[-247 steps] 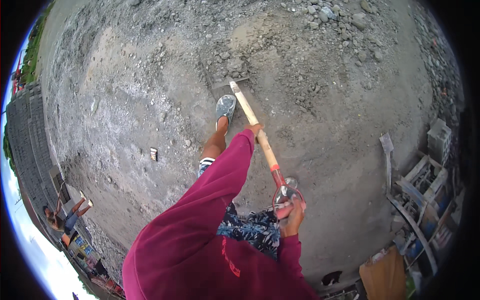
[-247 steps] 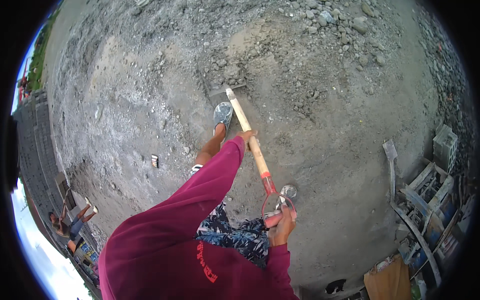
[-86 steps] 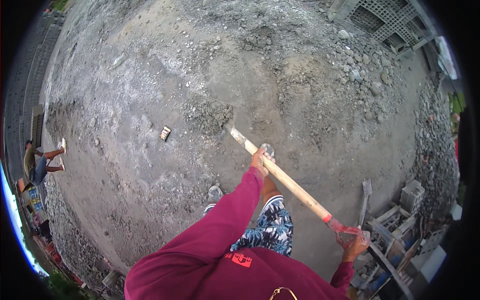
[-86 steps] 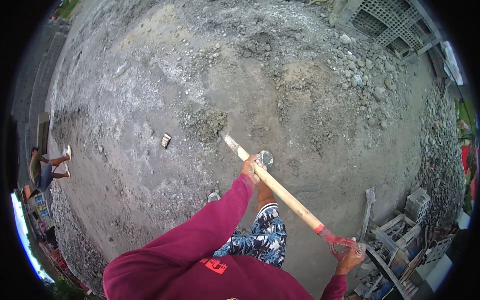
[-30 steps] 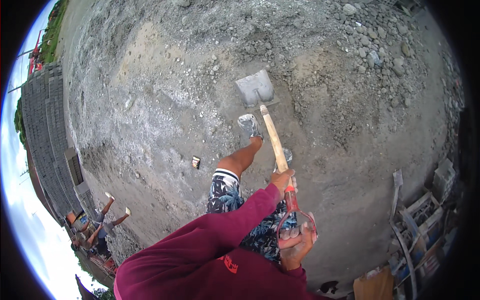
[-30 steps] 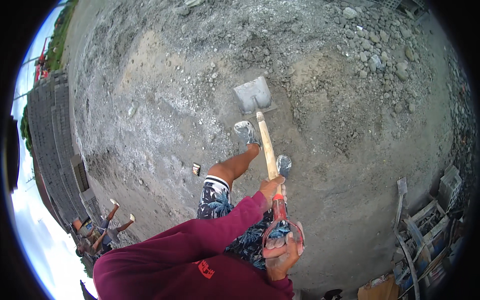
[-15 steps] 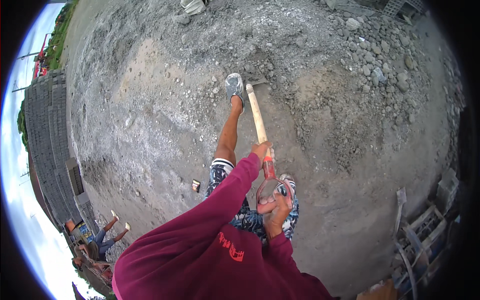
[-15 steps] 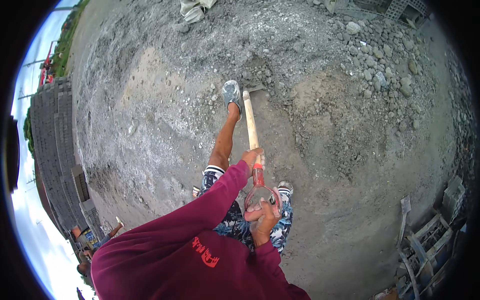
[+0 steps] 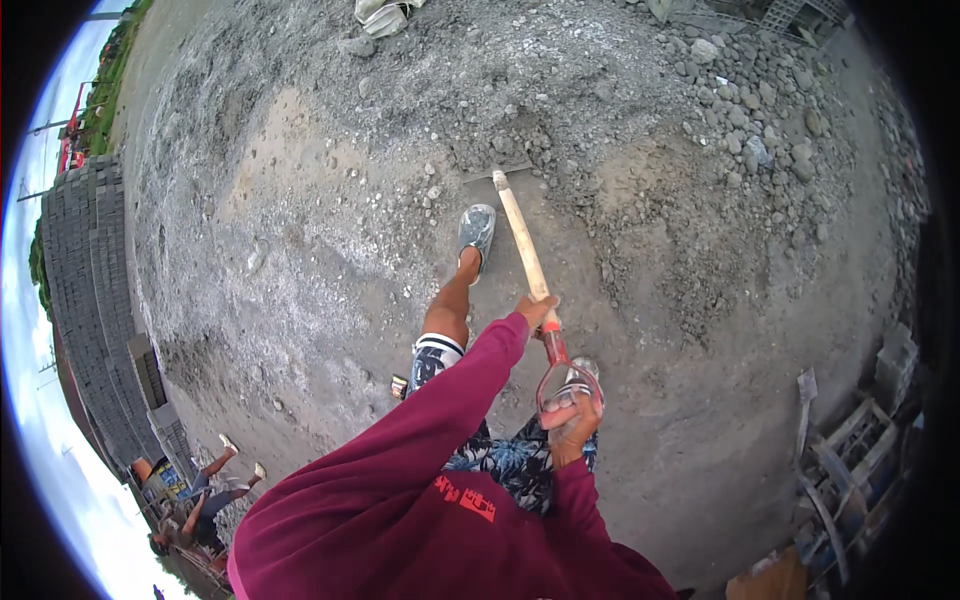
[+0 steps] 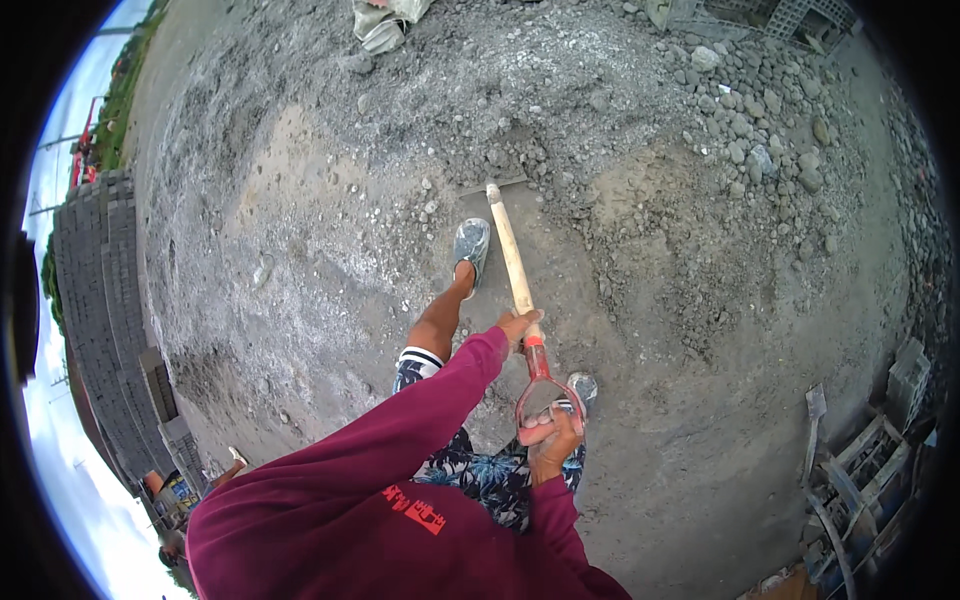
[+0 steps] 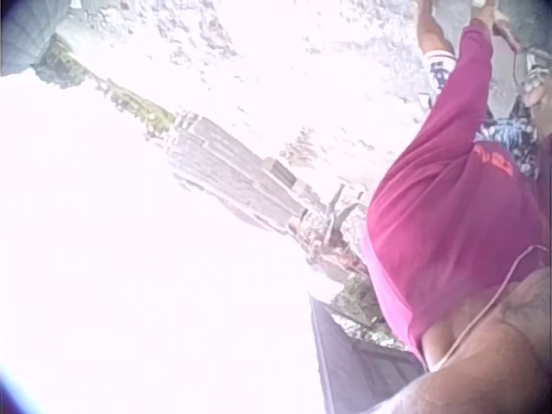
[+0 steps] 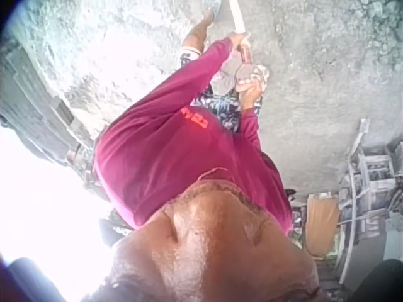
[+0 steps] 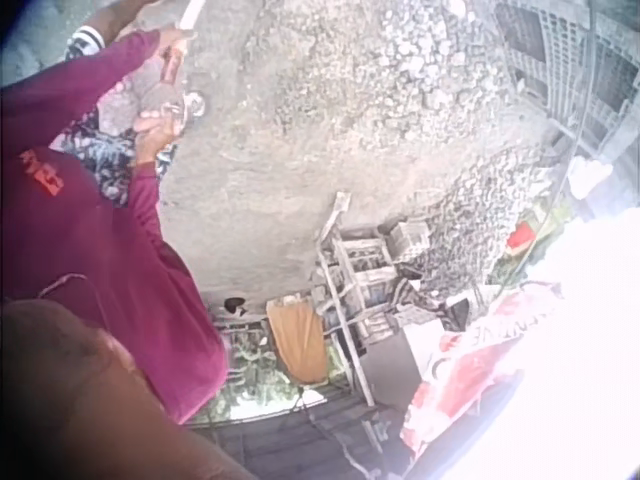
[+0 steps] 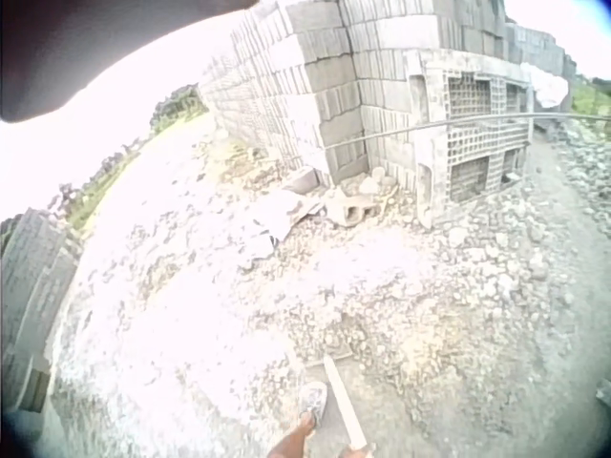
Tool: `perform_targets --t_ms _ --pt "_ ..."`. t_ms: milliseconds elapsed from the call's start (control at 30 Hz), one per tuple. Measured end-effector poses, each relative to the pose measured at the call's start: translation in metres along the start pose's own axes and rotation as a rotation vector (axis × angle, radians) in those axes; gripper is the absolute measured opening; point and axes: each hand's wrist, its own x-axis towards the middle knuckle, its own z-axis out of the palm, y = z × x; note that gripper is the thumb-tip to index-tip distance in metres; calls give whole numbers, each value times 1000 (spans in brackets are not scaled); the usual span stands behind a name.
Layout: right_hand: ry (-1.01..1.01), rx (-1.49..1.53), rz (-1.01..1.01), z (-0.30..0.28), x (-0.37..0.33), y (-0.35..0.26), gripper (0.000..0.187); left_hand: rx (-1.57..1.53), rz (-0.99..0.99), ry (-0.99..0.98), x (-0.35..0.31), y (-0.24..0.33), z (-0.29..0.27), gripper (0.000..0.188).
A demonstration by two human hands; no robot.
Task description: The person cleans a shovel with a thin stick before using the shovel to dig into a pile of sand and move the sand.
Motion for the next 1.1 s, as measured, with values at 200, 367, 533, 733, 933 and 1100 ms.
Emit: perform_targets --t_ms 200,367,533,733,933,1100 --pt "483 -284 -84 -108 78 60 16 206 -222 -122 120 -17 -63 69" --pt "768 -344 7 -224 142 128 20 116 -119 45 257 20 -64 76" --pt "889 -584 -420 -250 172 166 17 -111 79 183 327 47 -64 42" --pt "896 -290 -279 -219 106 81 16 -134 148 276 282 10 -46 22" --pt "829 -446 -289 -340 -12 0 15 -240 146 318 163 -90 9 19" --pt "755 -622 -447 -432 -93 -125 17 -390 107 259 44 -169 89 25"
